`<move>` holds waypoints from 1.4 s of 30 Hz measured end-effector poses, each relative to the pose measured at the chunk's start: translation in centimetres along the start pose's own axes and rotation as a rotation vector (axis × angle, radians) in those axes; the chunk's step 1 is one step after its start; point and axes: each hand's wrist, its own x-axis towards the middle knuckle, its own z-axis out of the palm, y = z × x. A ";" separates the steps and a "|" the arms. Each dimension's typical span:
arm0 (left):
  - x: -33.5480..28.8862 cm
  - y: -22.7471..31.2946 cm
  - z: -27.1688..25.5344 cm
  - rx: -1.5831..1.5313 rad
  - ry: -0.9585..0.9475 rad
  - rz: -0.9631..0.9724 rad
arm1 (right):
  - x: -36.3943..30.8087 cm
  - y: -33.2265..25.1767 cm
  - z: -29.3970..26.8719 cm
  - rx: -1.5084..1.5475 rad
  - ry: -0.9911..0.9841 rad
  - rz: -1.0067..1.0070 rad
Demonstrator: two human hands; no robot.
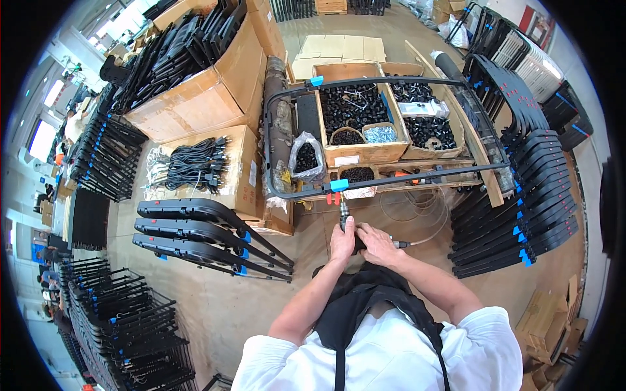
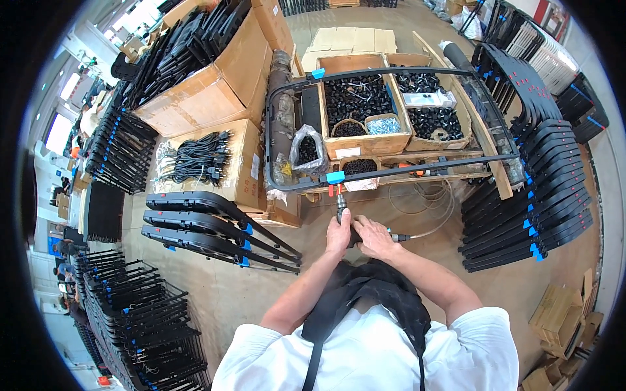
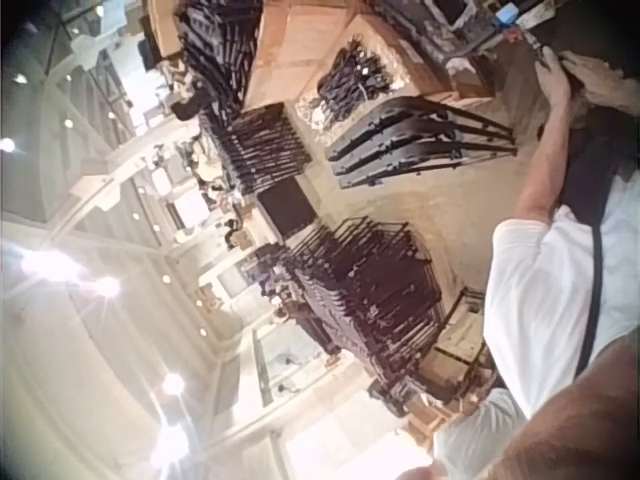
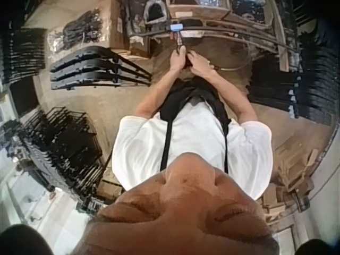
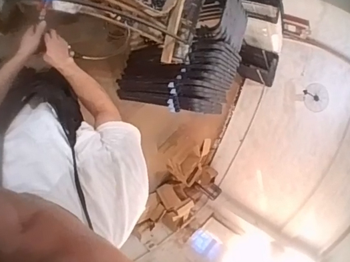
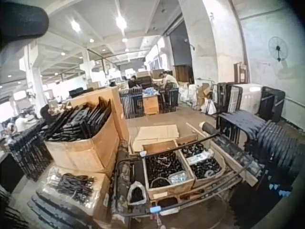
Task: Assemble a piece of fitness equipment by securing plastic housing to a metal frame using a power screwdriver and managing electrical wiring.
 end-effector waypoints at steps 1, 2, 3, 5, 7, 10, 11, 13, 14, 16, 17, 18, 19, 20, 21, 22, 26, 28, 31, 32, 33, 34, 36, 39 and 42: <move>-0.3 0.3 0.0 0.017 -0.004 -0.006 | -0.2 0.1 0.0 0.001 0.006 0.012; -0.5 0.6 0.0 0.036 -0.011 -0.010 | -0.4 0.2 0.1 -0.009 0.006 0.016; -0.4 0.3 0.0 0.043 -0.025 -0.004 | -0.5 0.0 0.1 -0.019 0.009 0.017; -0.3 -0.3 0.1 -0.021 -0.031 0.017 | -0.6 -0.2 0.1 -0.014 0.013 0.032; -0.4 -0.7 0.1 -0.047 -0.072 0.024 | -1.0 -0.1 0.5 -0.001 0.046 0.089; -0.3 -1.5 0.1 -0.171 -0.125 0.008 | -1.2 -0.2 1.0 -0.065 0.061 -0.016; -0.4 -1.9 0.2 -0.273 -0.127 -0.024 | -1.5 -0.3 1.0 -0.096 0.068 -0.014; 0.0 -4.2 0.3 -0.319 -0.149 -0.029 | -2.2 -0.7 1.2 -0.074 0.040 0.005; -0.2 -4.9 0.6 -0.306 -0.181 -0.082 | -3.0 -0.4 1.0 -0.052 0.013 0.038; -1.0 -5.1 1.8 -0.189 -0.251 -0.090 | -5.1 0.2 0.3 0.008 0.044 0.096; -1.2 -4.9 2.5 -0.087 -0.294 -0.101 | -6.2 0.7 -0.2 0.063 0.060 0.129; -1.1 -4.2 3.3 0.006 -0.387 -0.073 | -7.1 1.6 -1.0 0.067 0.053 0.183; -0.6 -2.7 4.1 0.099 -0.533 -0.160 | -8.0 2.8 -1.7 0.070 0.064 0.192; 0.3 -1.0 5.0 0.269 -0.643 -0.069 | -8.9 4.2 -2.5 0.082 0.107 0.249; 0.9 1.4 6.0 0.441 -0.756 0.022 | -9.9 5.7 -3.2 0.096 0.149 0.313; 1.3 3.8 7.1 0.449 -0.762 0.019 | -10.7 7.4 -4.1 0.092 0.199 0.385; 3.5 15.7 12.8 0.386 -0.714 0.750 | -10.8 17.3 -8.3 0.056 0.339 0.690; 7.4 19.7 16.9 0.400 -0.589 0.917 | -8.9 23.1 -11.1 0.066 0.354 0.832; 13.9 24.6 24.9 0.542 -0.500 0.961 | -6.9 33.4 -13.5 0.056 0.389 0.886; 16.5 25.5 27.7 0.601 -0.460 1.002 | -6.2 36.5 -13.6 0.034 0.409 0.897; 18.4 26.4 30.5 0.699 -0.439 0.992 | -6.2 40.0 -13.3 0.060 0.390 0.908; 20.1 27.1 33.5 0.880 -0.442 0.975 | -6.8 43.6 -12.5 -0.018 0.401 0.879; 24.6 27.0 36.6 1.357 -0.398 0.952 | -4.7 47.1 -13.4 -0.064 0.390 0.816; 29.3 24.1 38.2 1.718 -0.460 0.864 | -1.8 48.0 -16.6 0.014 0.152 0.938; 31.0 23.1 39.8 1.802 -0.621 0.876 | -2.6 50.1 -16.3 -0.022 0.027 0.894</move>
